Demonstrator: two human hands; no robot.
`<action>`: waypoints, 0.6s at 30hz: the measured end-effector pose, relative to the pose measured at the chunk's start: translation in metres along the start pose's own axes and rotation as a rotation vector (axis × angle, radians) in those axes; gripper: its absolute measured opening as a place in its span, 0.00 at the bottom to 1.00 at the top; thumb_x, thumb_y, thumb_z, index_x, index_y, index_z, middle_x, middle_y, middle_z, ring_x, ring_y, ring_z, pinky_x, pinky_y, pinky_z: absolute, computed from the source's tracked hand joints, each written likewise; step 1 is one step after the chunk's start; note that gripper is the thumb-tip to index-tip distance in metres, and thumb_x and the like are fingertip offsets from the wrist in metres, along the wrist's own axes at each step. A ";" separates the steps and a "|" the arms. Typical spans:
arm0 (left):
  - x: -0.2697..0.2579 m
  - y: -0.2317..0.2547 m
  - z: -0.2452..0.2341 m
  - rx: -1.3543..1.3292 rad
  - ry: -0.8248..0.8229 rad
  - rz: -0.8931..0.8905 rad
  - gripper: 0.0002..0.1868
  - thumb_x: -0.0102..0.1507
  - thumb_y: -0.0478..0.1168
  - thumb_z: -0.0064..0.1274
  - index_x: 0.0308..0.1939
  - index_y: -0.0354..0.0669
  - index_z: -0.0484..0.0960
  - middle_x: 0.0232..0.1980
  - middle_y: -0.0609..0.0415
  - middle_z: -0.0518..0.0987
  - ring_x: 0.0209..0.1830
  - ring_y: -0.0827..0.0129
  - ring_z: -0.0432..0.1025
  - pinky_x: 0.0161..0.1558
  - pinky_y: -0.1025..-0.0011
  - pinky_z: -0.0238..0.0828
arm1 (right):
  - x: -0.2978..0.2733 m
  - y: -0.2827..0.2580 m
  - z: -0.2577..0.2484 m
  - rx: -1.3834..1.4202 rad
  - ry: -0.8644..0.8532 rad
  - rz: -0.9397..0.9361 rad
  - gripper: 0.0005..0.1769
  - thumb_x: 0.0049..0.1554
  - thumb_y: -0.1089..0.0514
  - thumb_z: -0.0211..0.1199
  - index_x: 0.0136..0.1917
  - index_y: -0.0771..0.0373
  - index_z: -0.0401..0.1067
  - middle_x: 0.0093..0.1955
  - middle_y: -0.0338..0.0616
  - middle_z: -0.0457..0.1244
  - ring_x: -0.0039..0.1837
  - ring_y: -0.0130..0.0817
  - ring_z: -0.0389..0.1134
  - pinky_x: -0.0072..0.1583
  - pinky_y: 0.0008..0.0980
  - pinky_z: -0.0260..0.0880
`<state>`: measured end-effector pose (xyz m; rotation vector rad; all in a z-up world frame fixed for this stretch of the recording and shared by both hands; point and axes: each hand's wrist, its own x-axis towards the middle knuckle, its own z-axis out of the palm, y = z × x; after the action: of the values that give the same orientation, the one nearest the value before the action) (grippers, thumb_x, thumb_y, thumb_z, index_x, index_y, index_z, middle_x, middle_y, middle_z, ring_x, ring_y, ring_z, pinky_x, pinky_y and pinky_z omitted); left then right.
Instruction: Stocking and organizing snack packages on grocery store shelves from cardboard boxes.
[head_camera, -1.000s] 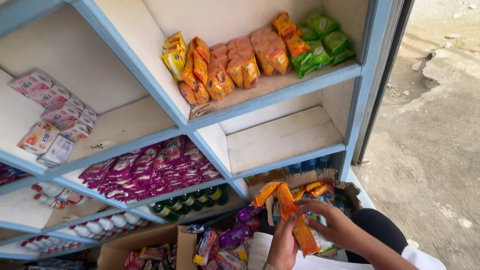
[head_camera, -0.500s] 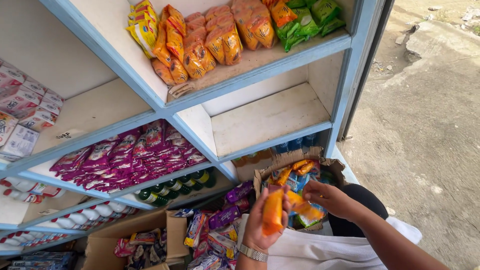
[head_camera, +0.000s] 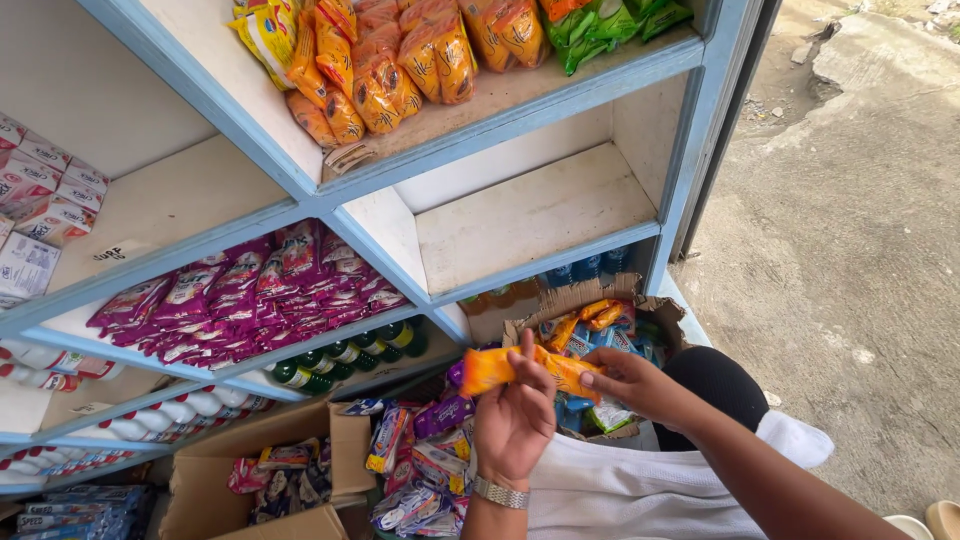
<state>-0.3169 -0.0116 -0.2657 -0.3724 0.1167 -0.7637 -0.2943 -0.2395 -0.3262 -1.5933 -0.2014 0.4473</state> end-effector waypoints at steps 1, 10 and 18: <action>0.000 0.007 -0.001 -0.037 0.001 0.046 0.28 0.74 0.52 0.37 0.75 0.47 0.70 0.56 0.57 0.82 0.60 0.67 0.72 0.54 0.67 0.77 | -0.002 -0.009 -0.003 0.017 0.038 0.066 0.20 0.59 0.47 0.64 0.56 0.64 0.76 0.43 0.43 0.71 0.46 0.29 0.69 0.48 0.29 0.70; 0.003 0.000 -0.030 0.728 0.377 0.468 0.28 0.70 0.54 0.42 0.73 0.51 0.71 0.65 0.54 0.77 0.62 0.67 0.71 0.55 0.69 0.75 | -0.042 -0.116 0.001 -0.675 0.369 -0.040 0.20 0.49 0.47 0.73 0.50 0.59 0.76 0.44 0.49 0.67 0.48 0.41 0.69 0.50 0.38 0.71; 0.010 -0.037 0.014 1.946 -0.089 0.289 0.45 0.63 0.54 0.64 0.79 0.45 0.62 0.77 0.54 0.66 0.74 0.66 0.63 0.67 0.65 0.67 | -0.066 -0.154 -0.013 -0.577 -0.013 -0.399 0.19 0.49 0.54 0.73 0.52 0.60 0.75 0.51 0.44 0.68 0.58 0.40 0.69 0.59 0.38 0.70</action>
<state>-0.3309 -0.0393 -0.2386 1.4302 -0.6368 -0.2971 -0.3275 -0.2654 -0.1635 -2.0485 -0.6931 0.0845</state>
